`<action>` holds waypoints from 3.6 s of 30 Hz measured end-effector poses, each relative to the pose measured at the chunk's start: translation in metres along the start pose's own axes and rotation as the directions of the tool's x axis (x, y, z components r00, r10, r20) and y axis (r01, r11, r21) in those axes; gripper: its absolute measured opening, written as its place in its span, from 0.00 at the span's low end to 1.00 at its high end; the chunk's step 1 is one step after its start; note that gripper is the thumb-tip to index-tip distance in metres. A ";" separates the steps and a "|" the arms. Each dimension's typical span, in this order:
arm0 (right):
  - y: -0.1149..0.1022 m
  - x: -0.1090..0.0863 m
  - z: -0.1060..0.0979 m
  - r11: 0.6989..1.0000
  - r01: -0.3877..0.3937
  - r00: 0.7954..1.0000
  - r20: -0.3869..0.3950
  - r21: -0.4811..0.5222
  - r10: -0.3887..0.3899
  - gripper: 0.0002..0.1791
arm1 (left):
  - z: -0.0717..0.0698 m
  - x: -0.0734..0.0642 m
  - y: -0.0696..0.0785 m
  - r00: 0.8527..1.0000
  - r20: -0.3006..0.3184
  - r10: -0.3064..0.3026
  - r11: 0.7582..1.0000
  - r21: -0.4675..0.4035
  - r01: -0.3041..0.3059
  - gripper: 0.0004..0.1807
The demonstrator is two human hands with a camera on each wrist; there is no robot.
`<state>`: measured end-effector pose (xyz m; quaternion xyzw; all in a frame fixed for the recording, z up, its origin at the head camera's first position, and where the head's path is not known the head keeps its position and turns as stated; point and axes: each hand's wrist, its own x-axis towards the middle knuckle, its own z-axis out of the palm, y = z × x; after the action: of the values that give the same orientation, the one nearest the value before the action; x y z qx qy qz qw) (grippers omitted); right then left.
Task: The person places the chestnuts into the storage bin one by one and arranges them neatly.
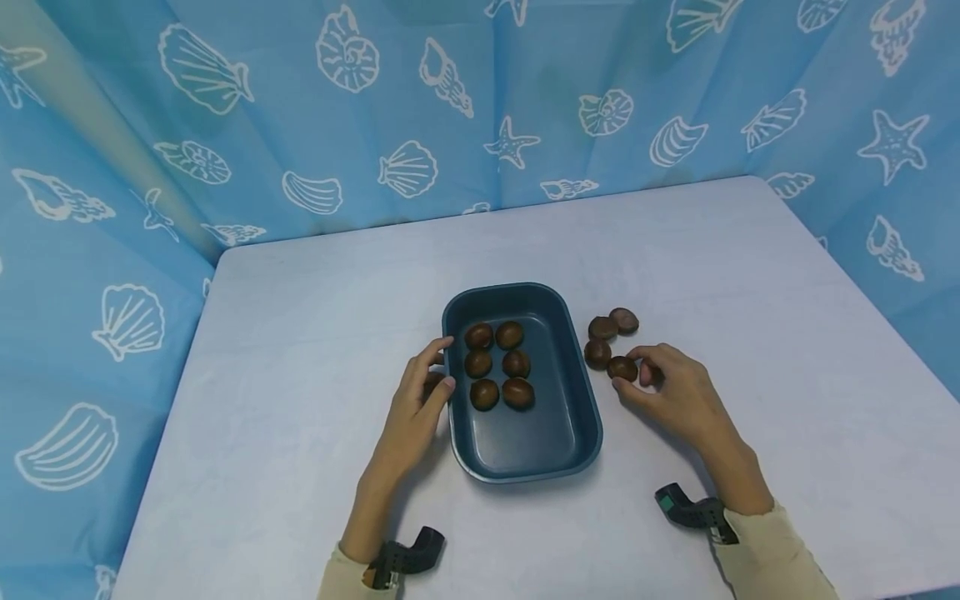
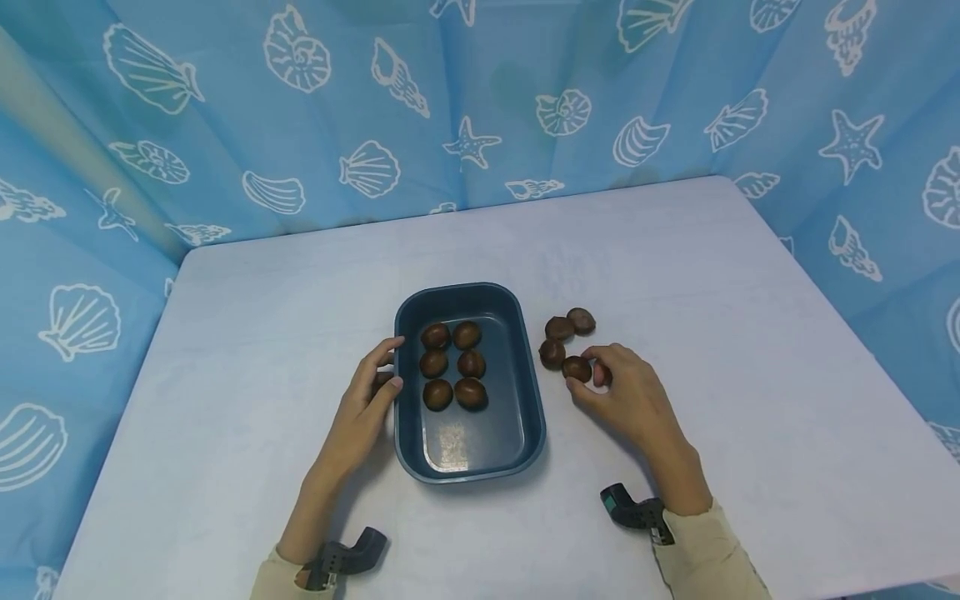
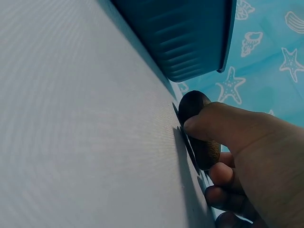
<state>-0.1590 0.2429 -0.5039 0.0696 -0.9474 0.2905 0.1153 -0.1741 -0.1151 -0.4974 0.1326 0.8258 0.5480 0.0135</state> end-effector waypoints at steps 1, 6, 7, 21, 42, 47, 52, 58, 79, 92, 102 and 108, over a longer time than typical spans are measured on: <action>0.000 0.000 0.000 1.000 -0.005 1.000 -0.001 0.000 0.005 0.20 | 0.000 0.000 0.000 1.000 0.000 0.000 1.000 0.000 0.000 0.26; -0.002 0.000 -0.002 1.000 -0.026 1.000 0.000 0.008 0.026 0.20 | 0.000 -0.001 0.000 1.000 0.001 -0.004 1.000 0.002 0.004 0.26; -0.003 0.000 -0.002 1.000 -0.025 1.000 -0.001 0.010 0.025 0.20 | 0.000 -0.001 0.000 1.000 0.001 -0.007 1.000 0.003 0.007 0.26; -0.005 -0.001 -0.006 0.997 0.067 0.994 -0.088 0.031 -0.064 0.20 | 0.000 0.000 -0.001 1.000 -0.004 0.000 1.000 0.004 0.000 0.27; -0.016 0.000 -0.020 0.996 0.084 0.991 -0.106 0.012 -0.082 0.18 | 0.001 0.000 -0.001 1.000 0.007 -0.024 1.000 0.011 0.023 0.26; -0.020 -0.001 -0.023 0.996 0.088 0.991 -0.097 0.014 -0.086 0.18 | 0.001 0.001 0.000 1.000 0.007 -0.021 1.000 0.011 0.021 0.26; -0.024 -0.001 -0.025 0.995 0.096 0.992 -0.089 0.021 -0.094 0.18 | 0.001 0.000 0.000 1.000 0.003 -0.020 1.000 0.021 0.020 0.26; -0.029 -0.001 -0.028 0.992 0.122 0.990 -0.080 0.017 -0.120 0.20 | 0.000 0.000 0.002 1.000 -0.002 -0.010 1.000 0.024 0.010 0.26; -0.064 -0.004 -0.042 0.991 0.127 0.992 0.008 0.032 -0.128 0.20 | -0.002 0.000 0.001 1.000 0.005 -0.012 1.000 0.019 0.012 0.26; -0.072 -0.004 -0.041 0.980 0.196 0.981 -0.004 0.036 -0.196 0.23 | -0.001 0.000 0.001 1.000 0.003 -0.011 1.000 0.029 0.011 0.26; -0.082 -0.005 -0.036 0.975 0.212 0.976 0.037 0.071 -0.215 0.22 | -0.001 0.001 0.000 1.000 0.003 -0.001 1.000 0.023 0.001 0.26; -0.088 -0.005 -0.032 0.969 0.227 0.971 0.055 0.099 -0.233 0.21 | -0.001 0.001 -0.002 1.000 0.004 0.007 1.000 0.017 -0.007 0.27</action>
<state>-0.1312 0.1890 -0.4319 0.1940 -0.9218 0.3158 0.1137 -0.1756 -0.1167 -0.4982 0.1366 0.8300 0.5406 0.0120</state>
